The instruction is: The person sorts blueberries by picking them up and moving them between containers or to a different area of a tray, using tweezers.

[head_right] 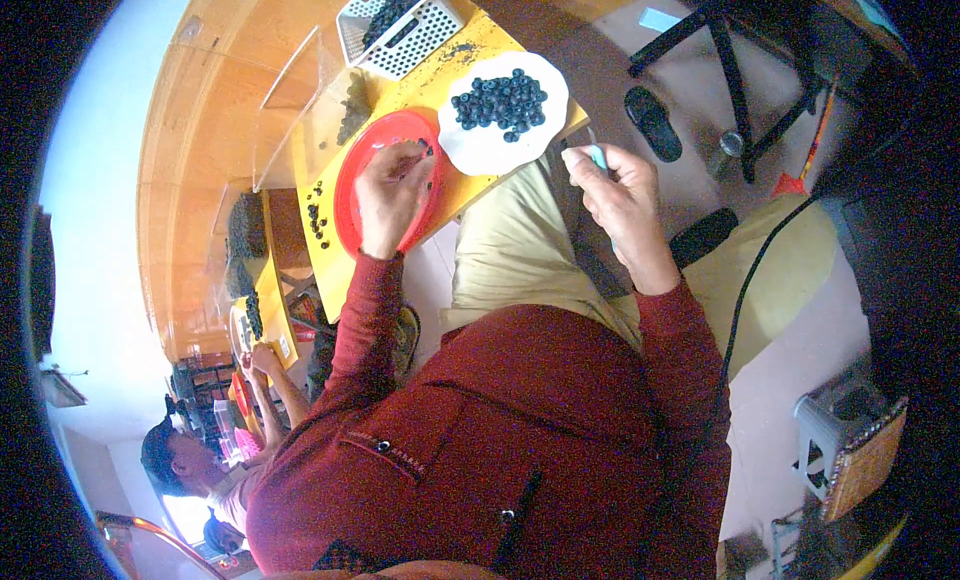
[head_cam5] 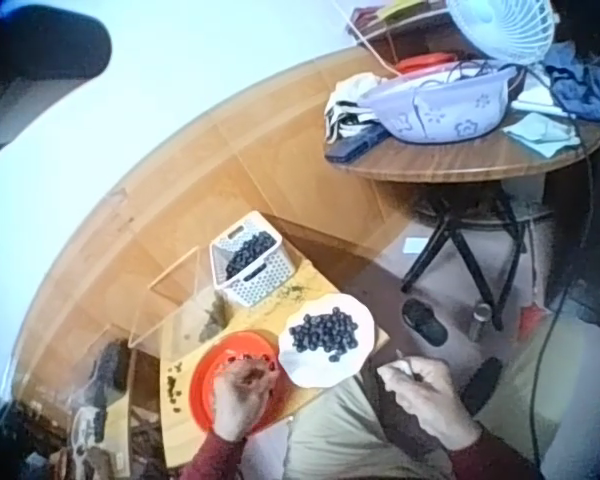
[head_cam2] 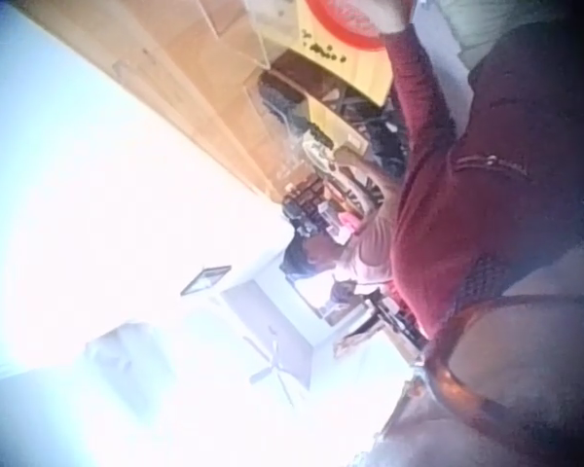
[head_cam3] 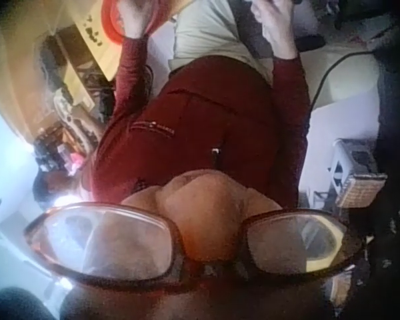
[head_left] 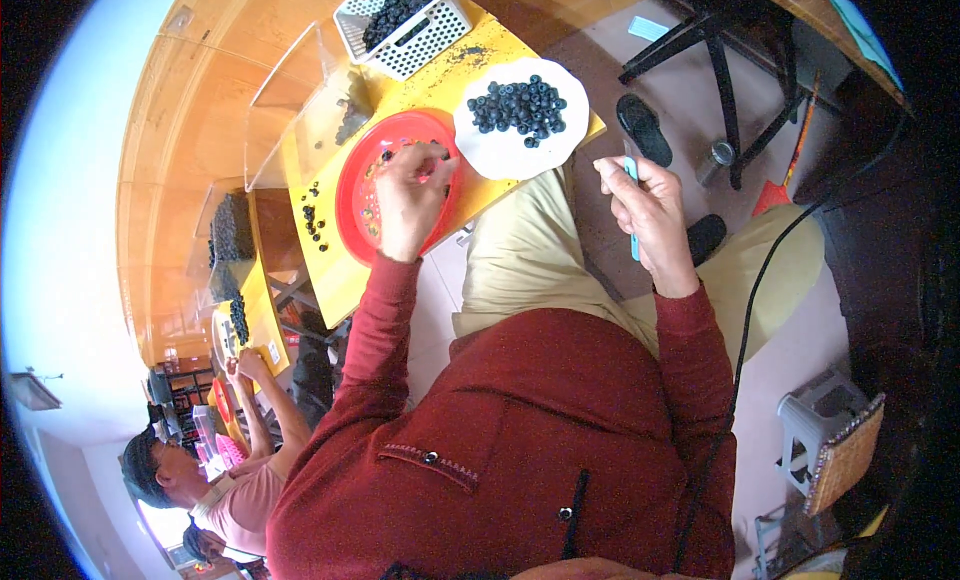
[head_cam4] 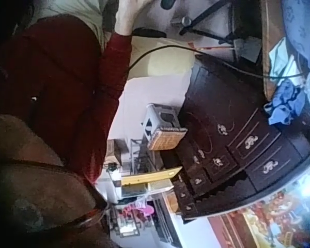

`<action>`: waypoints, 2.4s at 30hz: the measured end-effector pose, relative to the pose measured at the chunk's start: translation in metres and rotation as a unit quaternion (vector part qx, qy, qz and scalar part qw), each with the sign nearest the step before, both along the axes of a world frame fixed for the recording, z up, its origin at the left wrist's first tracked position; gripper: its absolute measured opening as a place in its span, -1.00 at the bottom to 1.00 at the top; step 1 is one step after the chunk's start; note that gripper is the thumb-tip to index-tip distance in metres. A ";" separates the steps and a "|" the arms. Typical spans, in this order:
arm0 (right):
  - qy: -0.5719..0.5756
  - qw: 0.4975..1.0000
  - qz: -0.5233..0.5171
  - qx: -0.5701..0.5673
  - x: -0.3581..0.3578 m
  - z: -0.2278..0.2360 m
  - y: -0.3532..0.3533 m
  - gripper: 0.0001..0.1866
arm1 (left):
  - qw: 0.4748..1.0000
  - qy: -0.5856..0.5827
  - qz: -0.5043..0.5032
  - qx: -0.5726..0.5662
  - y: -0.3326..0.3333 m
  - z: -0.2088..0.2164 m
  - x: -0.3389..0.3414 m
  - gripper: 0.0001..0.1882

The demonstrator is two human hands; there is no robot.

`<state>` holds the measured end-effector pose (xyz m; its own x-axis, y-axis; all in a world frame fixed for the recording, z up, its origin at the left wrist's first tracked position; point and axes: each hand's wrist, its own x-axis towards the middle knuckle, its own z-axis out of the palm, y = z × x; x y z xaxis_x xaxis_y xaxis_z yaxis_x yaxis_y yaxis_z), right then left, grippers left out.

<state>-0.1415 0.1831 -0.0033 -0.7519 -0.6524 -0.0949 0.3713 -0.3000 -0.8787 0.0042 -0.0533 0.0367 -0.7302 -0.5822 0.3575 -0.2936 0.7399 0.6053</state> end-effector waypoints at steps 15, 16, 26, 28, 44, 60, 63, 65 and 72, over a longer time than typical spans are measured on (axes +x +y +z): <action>0.001 1.000 -0.018 0.008 -0.008 -0.007 0.013 -0.82 | 0.971 -0.177 -0.151 -0.050 0.026 -0.005 -0.076 -0.79; -0.002 1.000 -0.021 0.006 -0.008 -0.006 0.012 -0.82 | 0.971 -0.173 -0.161 -0.044 0.024 -0.007 -0.076 -0.78; -0.008 0.999 -0.035 0.000 -0.005 -0.007 0.006 -0.85 | 0.967 -0.103 -0.232 -0.014 0.016 -0.010 -0.059 -0.77; -0.011 0.999 -0.031 0.004 -0.004 -0.006 0.005 -0.85 | 0.971 -0.046 -0.225 0.074 0.012 -0.016 -0.055 -0.79; 0.142 0.982 -0.020 0.122 0.003 -0.023 -0.005 -0.79 | 0.777 0.153 -0.189 0.581 0.018 -0.011 -0.036 -0.82; 0.360 0.924 -0.028 0.124 0.021 0.014 -0.028 -0.64 | 0.610 0.220 -0.186 0.738 0.039 -0.029 -0.028 -0.80; 0.357 0.928 -0.013 0.104 0.023 0.020 -0.031 -0.63 | 0.587 0.216 -0.195 0.756 0.043 -0.031 -0.028 -0.79; 0.374 0.922 -0.023 0.100 0.025 0.021 -0.033 -0.63 | 0.558 0.218 -0.196 0.776 0.046 -0.030 -0.029 -0.81; 0.445 0.891 -0.038 0.076 0.027 0.028 -0.033 -0.68 | 0.549 0.218 -0.216 0.777 0.059 -0.028 -0.029 -0.82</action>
<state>-0.1147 0.1505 0.0242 -0.6143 -0.6276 0.4782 -0.5101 -0.1465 -0.8476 -0.0252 0.0060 0.0092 -0.9628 -0.2370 -0.1300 0.1296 -0.8266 0.5477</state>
